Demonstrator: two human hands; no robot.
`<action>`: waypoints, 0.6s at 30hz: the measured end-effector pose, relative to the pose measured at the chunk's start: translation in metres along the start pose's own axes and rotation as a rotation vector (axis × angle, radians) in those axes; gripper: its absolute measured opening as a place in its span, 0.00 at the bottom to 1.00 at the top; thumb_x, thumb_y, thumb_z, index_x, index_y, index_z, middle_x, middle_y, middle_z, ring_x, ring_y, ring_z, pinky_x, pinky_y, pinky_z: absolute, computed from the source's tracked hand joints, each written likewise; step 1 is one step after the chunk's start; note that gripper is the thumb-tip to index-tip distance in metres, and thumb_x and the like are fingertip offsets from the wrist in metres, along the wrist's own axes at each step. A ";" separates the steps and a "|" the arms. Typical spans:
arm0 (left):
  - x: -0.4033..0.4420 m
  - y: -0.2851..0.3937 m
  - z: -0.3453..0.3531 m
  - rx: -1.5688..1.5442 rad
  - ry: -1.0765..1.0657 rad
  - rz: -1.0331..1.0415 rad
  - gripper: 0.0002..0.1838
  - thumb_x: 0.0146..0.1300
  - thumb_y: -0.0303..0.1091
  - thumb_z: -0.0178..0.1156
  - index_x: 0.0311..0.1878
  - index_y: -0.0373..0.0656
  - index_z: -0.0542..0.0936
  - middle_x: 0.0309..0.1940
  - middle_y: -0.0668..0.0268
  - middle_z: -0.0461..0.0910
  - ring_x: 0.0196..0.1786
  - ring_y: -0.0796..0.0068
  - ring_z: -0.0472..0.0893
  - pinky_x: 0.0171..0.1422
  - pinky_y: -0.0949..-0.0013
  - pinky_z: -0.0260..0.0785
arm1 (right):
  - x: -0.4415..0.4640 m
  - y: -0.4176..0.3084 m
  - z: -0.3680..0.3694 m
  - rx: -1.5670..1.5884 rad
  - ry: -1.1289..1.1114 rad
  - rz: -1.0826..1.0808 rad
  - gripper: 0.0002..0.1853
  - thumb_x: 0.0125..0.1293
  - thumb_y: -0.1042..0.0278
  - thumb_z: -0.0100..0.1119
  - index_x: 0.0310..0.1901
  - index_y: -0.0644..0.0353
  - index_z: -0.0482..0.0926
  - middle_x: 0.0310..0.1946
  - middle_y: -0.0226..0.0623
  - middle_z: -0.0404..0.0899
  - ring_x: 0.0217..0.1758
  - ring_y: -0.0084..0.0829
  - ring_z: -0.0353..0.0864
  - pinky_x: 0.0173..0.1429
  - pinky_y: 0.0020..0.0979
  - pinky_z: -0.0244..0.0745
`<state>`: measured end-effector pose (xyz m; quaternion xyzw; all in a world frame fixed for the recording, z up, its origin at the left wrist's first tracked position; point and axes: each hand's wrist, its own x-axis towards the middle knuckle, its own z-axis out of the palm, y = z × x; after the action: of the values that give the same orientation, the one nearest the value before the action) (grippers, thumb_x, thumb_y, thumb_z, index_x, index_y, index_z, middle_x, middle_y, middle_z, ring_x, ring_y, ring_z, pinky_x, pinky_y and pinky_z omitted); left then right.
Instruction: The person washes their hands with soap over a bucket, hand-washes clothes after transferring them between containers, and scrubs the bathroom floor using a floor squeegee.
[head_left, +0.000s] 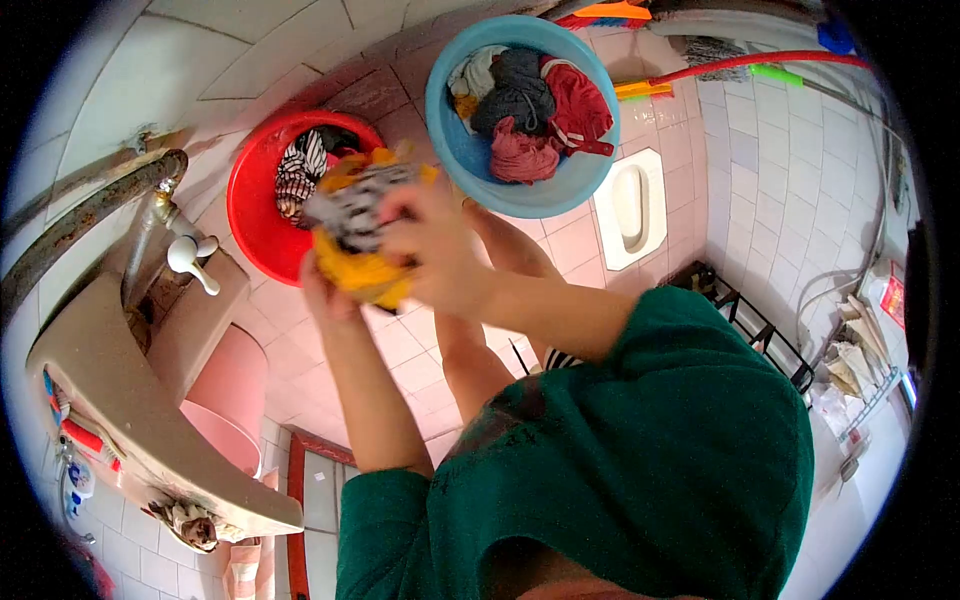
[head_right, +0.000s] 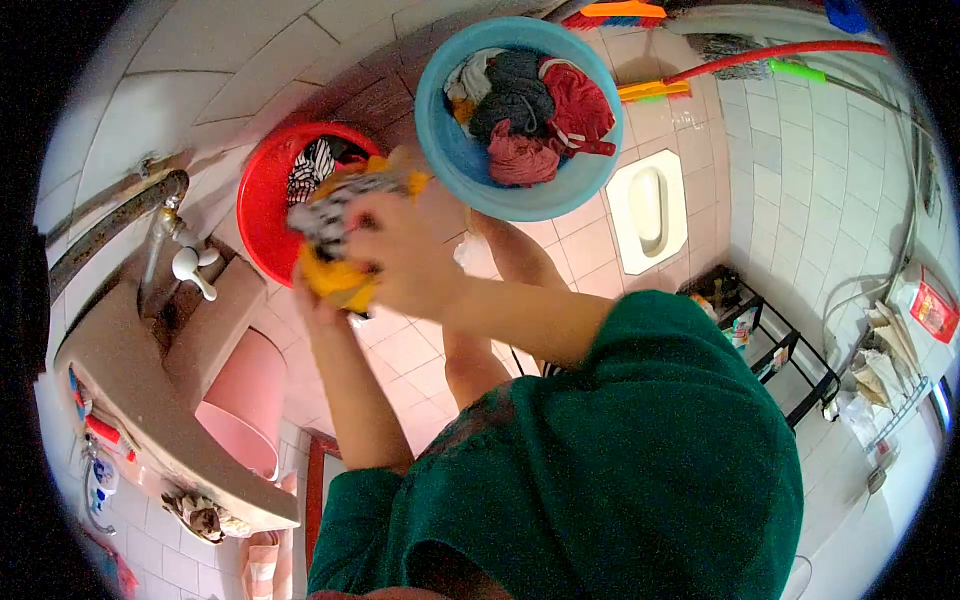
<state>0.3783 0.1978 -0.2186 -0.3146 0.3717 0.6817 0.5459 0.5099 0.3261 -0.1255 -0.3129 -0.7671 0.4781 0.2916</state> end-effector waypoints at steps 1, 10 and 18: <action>-0.004 0.019 -0.006 -0.043 -0.032 0.110 0.21 0.56 0.37 0.44 0.51 0.37 0.67 0.53 0.53 0.66 0.54 0.57 0.66 0.58 0.53 0.59 | 0.005 0.000 0.025 0.015 -0.062 -0.019 0.11 0.36 0.73 0.60 0.20 0.58 0.67 0.38 0.40 0.66 0.38 0.39 0.68 0.41 0.32 0.63; 0.022 0.037 -0.061 0.187 0.335 0.085 0.13 0.58 0.39 0.49 0.40 0.40 0.70 0.41 0.59 0.70 0.46 0.59 0.70 0.45 0.62 0.67 | -0.002 0.115 -0.023 -0.555 0.095 0.277 0.20 0.41 0.68 0.58 0.41 0.53 0.72 0.50 0.46 0.64 0.52 0.46 0.64 0.55 0.40 0.60; 0.044 -0.111 -0.001 0.232 0.170 -0.140 0.12 0.56 0.33 0.53 0.42 0.40 0.69 0.35 0.58 0.73 0.39 0.62 0.73 0.43 0.66 0.68 | -0.047 0.226 -0.093 -0.893 -0.441 0.819 0.42 0.29 0.60 0.68 0.53 0.44 0.61 0.44 0.44 0.68 0.46 0.43 0.71 0.47 0.36 0.68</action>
<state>0.4781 0.2338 -0.2744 -0.3313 0.4701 0.5653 0.5913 0.6542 0.4201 -0.3049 -0.5660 -0.7527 0.2384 -0.2371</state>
